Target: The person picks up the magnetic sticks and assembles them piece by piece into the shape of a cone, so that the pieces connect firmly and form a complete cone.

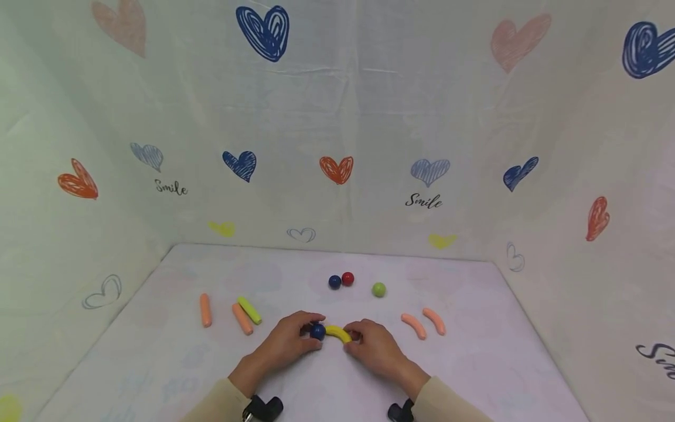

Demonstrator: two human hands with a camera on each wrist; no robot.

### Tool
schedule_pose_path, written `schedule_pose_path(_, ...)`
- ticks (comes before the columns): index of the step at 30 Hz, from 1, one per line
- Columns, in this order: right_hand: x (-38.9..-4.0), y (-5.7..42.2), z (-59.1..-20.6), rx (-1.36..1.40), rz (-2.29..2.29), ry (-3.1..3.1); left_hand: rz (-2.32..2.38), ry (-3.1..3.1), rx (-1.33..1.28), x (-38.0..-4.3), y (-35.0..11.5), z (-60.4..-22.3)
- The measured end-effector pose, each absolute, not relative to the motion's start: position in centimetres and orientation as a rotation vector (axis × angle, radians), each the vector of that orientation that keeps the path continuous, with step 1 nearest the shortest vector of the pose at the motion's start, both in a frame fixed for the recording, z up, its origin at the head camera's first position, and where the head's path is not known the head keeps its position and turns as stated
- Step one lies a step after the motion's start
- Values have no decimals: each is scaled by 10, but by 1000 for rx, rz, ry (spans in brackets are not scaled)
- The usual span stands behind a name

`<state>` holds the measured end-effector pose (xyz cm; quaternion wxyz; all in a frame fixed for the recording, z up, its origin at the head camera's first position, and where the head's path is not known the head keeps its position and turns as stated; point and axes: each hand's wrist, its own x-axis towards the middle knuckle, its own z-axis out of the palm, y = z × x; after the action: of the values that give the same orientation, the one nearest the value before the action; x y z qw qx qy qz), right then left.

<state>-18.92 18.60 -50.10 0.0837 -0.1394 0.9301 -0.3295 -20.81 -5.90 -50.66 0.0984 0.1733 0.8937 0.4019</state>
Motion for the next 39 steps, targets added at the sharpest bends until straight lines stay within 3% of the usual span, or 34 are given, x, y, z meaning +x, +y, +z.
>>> schedule_pose_path(17,-180,183,-505,-474,-1108,2616,1253,2678,373,-206,-56,-509)
schedule_pose_path(24,-173,177,-507,-502,-1103,2604,1271,2688,443,-201,-55,-510)
schedule_pose_path(32,-167,172,-504,-661,-1076,2606,1242,2629,372,-188,-60,-506)
schedule_pose_path(39,-173,174,-501,-543,-1119,2699,1016,2824,390,-176,-53,-509)
